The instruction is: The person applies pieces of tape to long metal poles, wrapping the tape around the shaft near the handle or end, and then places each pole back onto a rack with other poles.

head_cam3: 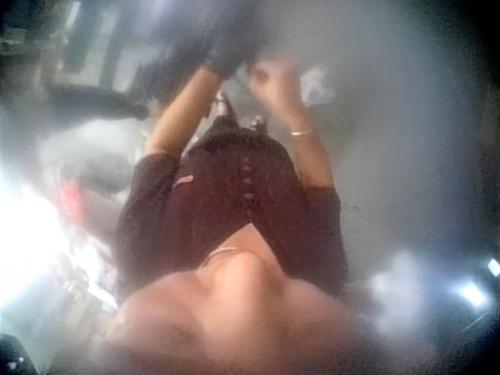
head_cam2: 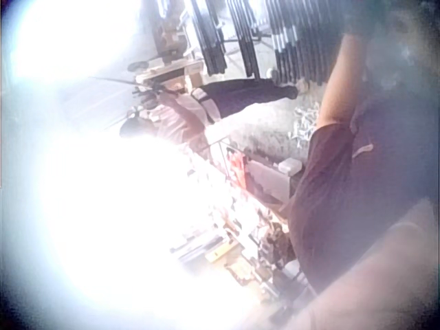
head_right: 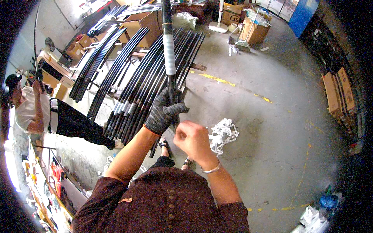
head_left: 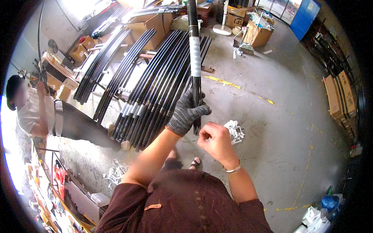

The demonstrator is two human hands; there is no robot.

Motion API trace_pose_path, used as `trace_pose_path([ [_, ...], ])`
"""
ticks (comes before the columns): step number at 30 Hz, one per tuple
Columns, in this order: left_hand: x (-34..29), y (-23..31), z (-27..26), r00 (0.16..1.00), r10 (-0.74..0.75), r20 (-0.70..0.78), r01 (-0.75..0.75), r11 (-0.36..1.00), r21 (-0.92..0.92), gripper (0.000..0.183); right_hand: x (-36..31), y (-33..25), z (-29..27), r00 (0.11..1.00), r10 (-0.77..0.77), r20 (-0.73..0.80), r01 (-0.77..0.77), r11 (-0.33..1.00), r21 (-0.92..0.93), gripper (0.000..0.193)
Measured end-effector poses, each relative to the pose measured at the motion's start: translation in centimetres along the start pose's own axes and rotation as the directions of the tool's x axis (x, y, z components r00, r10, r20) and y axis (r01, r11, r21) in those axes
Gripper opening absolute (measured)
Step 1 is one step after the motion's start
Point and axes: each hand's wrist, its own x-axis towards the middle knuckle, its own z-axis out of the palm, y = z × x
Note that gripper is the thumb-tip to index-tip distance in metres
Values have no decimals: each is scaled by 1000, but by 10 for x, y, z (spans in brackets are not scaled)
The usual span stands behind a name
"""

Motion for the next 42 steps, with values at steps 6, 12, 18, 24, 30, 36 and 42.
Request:
trace_pose_path([
  [6, -2, 11, -2, 995, -96, -3, 95, 994, -49, 43, -5, 19, -10, 977, 214, -11, -201, 932, 303, 23],
  [12, -2, 9, 4, 996, -71, -47, 70, 997, -31, 43, 3, 8, 17, 995, 91, -29, -95, 972, -217, 29],
  [18, -9, 17, -34, 958, -234, 164, 228, 972, 55, 54, -3, 45, 33, 976, 177, -129, -167, 982, 89, 23],
  [24, -29, 13, -74, 892, -340, 297, 364, 931, -29, 57, 8, 80, 64, 977, 166, -131, -189, 963, -192, 26],
  [30, -45, 43, -80, 845, -406, 348, 469, 875, -117, 58, 8, 153, 60, 959, 218, -180, -275, 870, -410, 24],
  [36, -48, 45, -78, 922, -140, 362, 290, 868, -403, 65, -12, 211, 33, 944, 253, -213, -330, 765, -553, 17],
  [42, -38, 67, -90, 970, -165, 180, 204, 953, -226, 65, -118, 318, -23, 895, 362, -261, -446, 709, -546, 9],
])
